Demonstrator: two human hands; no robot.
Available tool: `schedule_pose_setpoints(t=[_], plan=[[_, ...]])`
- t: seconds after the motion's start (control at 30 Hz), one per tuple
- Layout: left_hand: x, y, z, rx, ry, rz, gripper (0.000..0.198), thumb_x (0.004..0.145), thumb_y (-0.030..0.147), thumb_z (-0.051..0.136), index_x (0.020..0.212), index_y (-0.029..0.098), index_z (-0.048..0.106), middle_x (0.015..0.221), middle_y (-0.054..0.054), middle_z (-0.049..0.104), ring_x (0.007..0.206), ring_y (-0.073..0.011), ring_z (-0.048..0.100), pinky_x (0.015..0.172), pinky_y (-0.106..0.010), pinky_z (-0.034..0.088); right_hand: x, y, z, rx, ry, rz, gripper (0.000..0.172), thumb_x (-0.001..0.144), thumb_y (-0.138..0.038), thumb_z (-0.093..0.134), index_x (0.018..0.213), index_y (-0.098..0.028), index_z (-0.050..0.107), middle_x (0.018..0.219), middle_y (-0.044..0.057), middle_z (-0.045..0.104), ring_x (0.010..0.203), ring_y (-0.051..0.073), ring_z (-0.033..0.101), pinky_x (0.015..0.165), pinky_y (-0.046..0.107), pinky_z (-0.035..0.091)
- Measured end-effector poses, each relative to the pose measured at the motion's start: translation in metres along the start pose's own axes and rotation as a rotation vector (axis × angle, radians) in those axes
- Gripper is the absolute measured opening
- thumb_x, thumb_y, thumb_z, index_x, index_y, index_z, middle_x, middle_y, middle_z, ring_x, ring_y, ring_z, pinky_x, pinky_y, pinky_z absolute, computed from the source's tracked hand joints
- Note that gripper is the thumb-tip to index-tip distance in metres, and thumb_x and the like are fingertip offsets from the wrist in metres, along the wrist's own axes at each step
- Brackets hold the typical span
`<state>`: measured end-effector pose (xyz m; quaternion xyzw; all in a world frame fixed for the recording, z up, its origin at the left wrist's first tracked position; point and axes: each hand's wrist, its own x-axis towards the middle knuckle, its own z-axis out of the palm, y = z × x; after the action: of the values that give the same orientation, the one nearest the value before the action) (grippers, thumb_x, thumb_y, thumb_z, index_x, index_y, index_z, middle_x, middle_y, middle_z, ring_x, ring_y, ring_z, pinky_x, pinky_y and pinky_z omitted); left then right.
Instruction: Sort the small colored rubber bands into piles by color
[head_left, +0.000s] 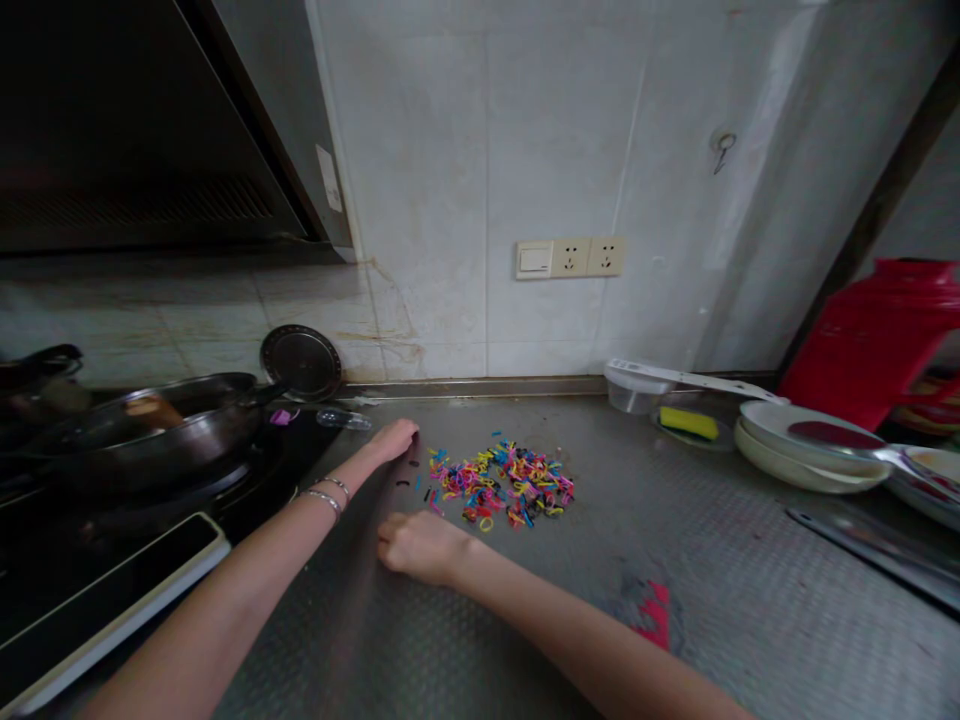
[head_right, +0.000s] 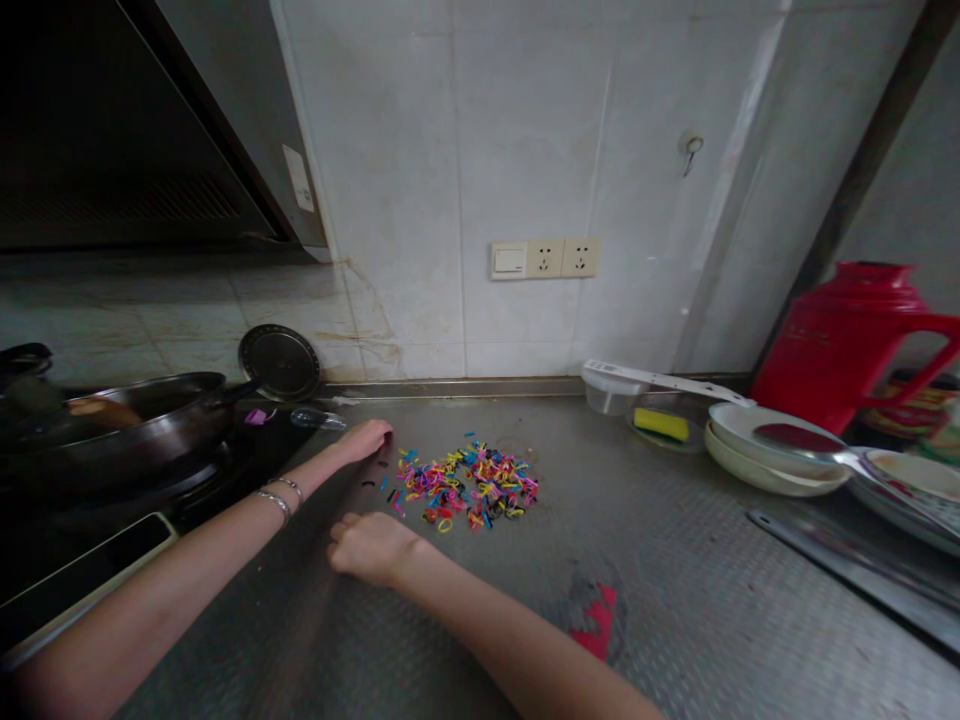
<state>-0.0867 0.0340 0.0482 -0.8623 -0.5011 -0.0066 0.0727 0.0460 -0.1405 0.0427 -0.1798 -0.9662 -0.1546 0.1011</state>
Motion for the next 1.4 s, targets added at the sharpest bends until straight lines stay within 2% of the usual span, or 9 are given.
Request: schedule_pose_setpoints(t=[0.17,0.33,0.6,0.7,0.83,0.93,1.1,1.27,1.4], plan=[[0.013,-0.003,0.010,-0.013,0.056,-0.021,0.024,0.075,0.007,0.041,0.084,0.012,0.062,0.093,-0.011,0.061,0.092,-0.0171,0.055,0.082,-0.025,0.041,-0.013,0.019,0.004,-0.041,-0.013,0.023,0.008,0.082,-0.015,0.046,0.081,-0.014,0.054,0.081,0.005,0.056,0.081,0.016,0.052,0.055,0.023,0.045],[0.031,-0.004,0.018,-0.260,0.095,-0.194,0.019,0.068,0.006,0.046,0.073,0.012,0.063,0.082,-0.010,0.062,0.082,-0.0166,0.057,0.076,-0.024,0.042,-0.036,0.050,0.009,-0.055,-0.096,0.122,0.014,0.083,-0.013,0.043,0.086,-0.013,0.056,0.088,0.008,0.056,0.088,0.017,0.051,0.068,0.026,0.045],[0.042,0.004,0.022,-0.421,0.063,-0.266,0.015,0.062,0.009,0.051,0.070,0.011,0.063,0.070,-0.006,0.064,0.066,-0.0141,0.057,0.060,-0.021,0.043,-0.073,0.099,-0.011,-0.028,-0.174,0.468,0.020,0.080,-0.009,0.042,0.087,-0.010,0.060,0.089,0.013,0.056,0.091,0.020,0.048,0.075,0.028,0.042],[0.034,0.016,0.015,-0.561,-0.034,-0.202,0.021,0.062,0.014,0.053,0.080,0.012,0.063,0.065,-0.002,0.062,0.057,-0.0108,0.055,0.052,-0.018,0.042,-0.071,0.096,-0.021,-0.034,-0.120,0.539,0.019,0.080,-0.012,0.042,0.084,-0.010,0.061,0.092,0.014,0.053,0.096,0.022,0.045,0.078,0.031,0.041],[0.015,0.017,-0.005,-0.849,-0.180,-0.069,0.026,0.065,0.028,0.052,0.083,0.011,0.062,0.058,0.000,0.057,0.048,-0.0086,0.049,0.044,-0.017,0.038,-0.054,0.070,-0.024,0.042,-0.070,0.389,0.020,0.079,-0.017,0.043,0.089,-0.012,0.060,0.098,0.013,0.052,0.095,0.021,0.046,0.078,0.031,0.042],[-0.001,0.007,-0.020,-0.724,-0.267,-0.104,0.024,0.062,0.031,0.053,0.075,0.012,0.061,0.053,0.001,0.054,0.042,-0.0080,0.044,0.038,-0.017,0.034,-0.040,0.046,-0.019,0.133,-0.045,0.253,0.022,0.078,-0.023,0.044,0.089,-0.013,0.060,0.097,0.011,0.054,0.091,0.020,0.050,0.075,0.030,0.043],[-0.026,0.006,-0.030,-0.544,-0.612,-0.114,0.035,0.053,0.029,0.061,0.085,0.016,0.058,0.053,0.001,0.057,0.044,-0.0118,0.050,0.036,-0.017,0.034,-0.026,0.028,-0.007,0.186,-0.073,0.335,0.028,0.070,-0.026,0.050,0.092,-0.012,0.059,0.093,0.013,0.055,0.091,0.023,0.052,0.072,0.032,0.045],[-0.037,0.021,-0.022,-0.437,-0.549,-0.095,0.026,0.053,0.019,0.057,0.079,0.013,0.058,0.044,0.001,0.054,0.037,-0.0115,0.047,0.035,-0.019,0.036,-0.029,0.037,-0.004,0.192,-0.171,0.372,0.025,0.067,-0.014,0.047,0.089,-0.010,0.060,0.091,0.015,0.058,0.087,0.022,0.056,0.070,0.029,0.046],[-0.033,0.024,-0.012,-0.548,-0.533,-0.090,0.014,0.057,0.014,0.052,0.071,0.013,0.057,0.045,0.001,0.054,0.039,-0.0112,0.051,0.039,-0.020,0.042,-0.039,0.053,-0.009,0.220,-0.261,0.404,0.023,0.069,-0.006,0.043,0.080,-0.011,0.061,0.088,0.013,0.062,0.080,0.019,0.059,0.065,0.024,0.045]])
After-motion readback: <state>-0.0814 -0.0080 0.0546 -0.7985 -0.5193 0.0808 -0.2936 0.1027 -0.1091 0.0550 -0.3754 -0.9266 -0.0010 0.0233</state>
